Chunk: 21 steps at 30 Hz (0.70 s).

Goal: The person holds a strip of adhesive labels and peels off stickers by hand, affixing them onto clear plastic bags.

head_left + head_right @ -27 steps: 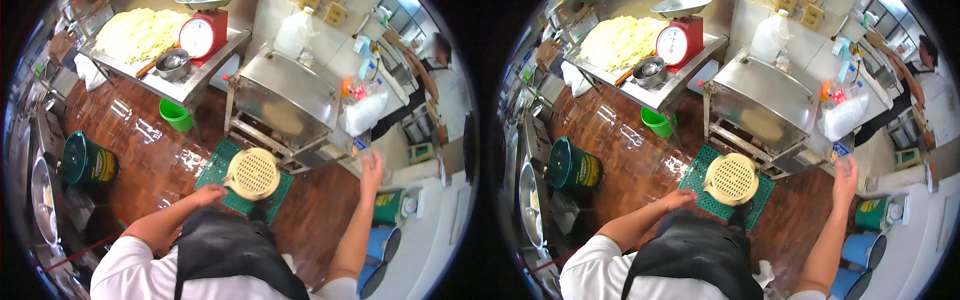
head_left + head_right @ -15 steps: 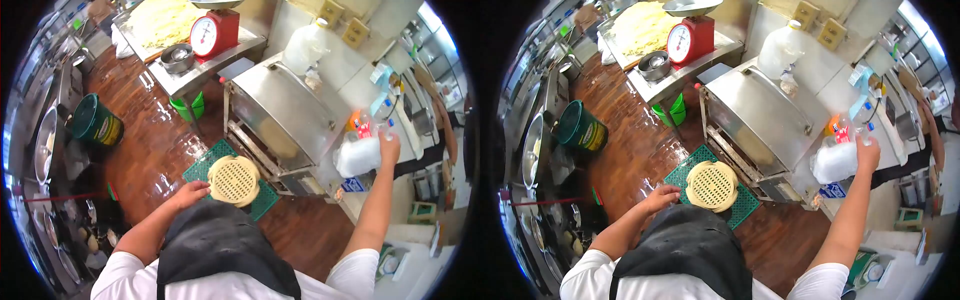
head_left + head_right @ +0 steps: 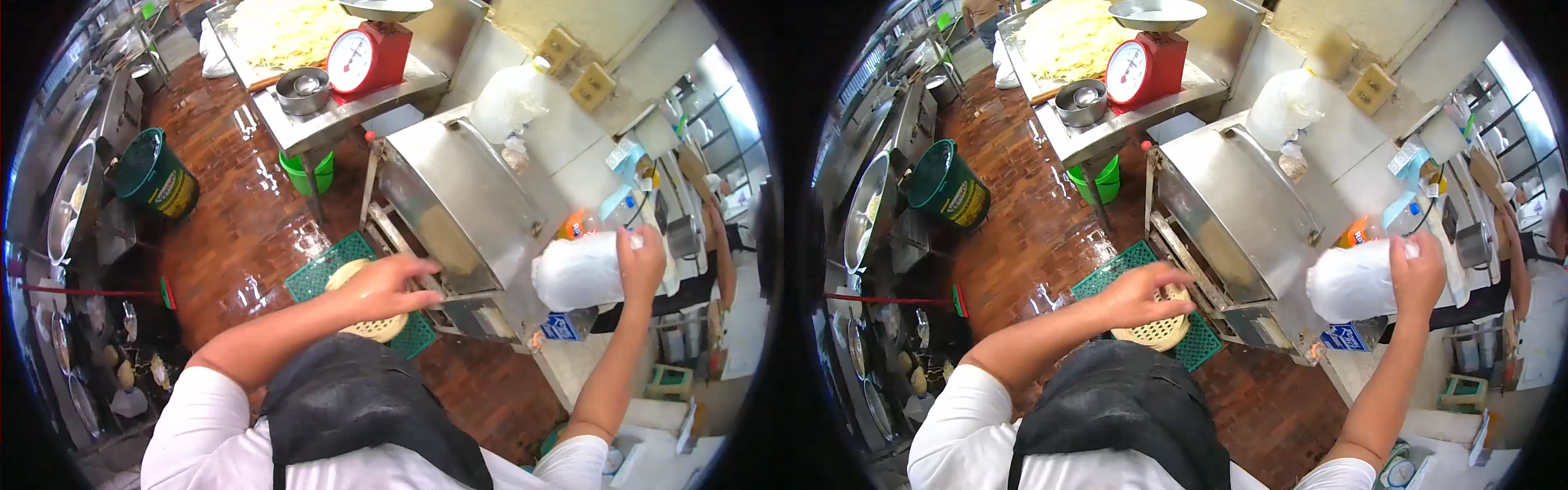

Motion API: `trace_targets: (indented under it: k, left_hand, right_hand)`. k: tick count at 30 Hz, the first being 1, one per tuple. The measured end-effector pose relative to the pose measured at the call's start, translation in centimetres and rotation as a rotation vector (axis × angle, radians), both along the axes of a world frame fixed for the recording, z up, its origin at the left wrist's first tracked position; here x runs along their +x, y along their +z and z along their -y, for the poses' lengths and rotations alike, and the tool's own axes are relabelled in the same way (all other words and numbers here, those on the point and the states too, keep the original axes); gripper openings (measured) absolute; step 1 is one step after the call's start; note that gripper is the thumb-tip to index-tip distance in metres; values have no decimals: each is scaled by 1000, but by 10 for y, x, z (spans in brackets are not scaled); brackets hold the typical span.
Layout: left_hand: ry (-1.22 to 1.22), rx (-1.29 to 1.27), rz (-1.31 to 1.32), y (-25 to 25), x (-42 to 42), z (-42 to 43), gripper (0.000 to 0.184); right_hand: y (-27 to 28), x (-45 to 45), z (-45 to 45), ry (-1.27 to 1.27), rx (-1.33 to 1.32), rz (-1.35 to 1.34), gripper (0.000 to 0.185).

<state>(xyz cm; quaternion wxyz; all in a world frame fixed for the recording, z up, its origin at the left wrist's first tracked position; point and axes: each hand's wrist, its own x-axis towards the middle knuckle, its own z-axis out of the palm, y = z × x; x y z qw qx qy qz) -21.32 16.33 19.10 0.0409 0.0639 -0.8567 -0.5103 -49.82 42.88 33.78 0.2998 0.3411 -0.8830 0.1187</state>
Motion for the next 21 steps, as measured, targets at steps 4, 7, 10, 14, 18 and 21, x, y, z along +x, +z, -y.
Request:
trace_targets:
  k: [4,7,10,14,18,21]
  left_hand:
    - [-58,-141,-384,62,-31,-3,83]
    - [-141,-4,-378,73,-28,18,99]
    - [-185,-157,-388,79,-9,52,107]
    - [-235,52,-280,60,31,86,124]
    - [-129,19,-316,30,85,113,132]
    - [20,109,-309,10,100,114,127]
  right_hand:
    - [36,82,62,295,-44,91,23]
    - [37,125,102,427,-59,159,23]
    - [25,159,142,557,-126,303,23]
    - [19,199,193,712,-220,448,24]
    - [17,229,229,870,-170,411,24]
    - [20,240,246,890,-162,454,25]
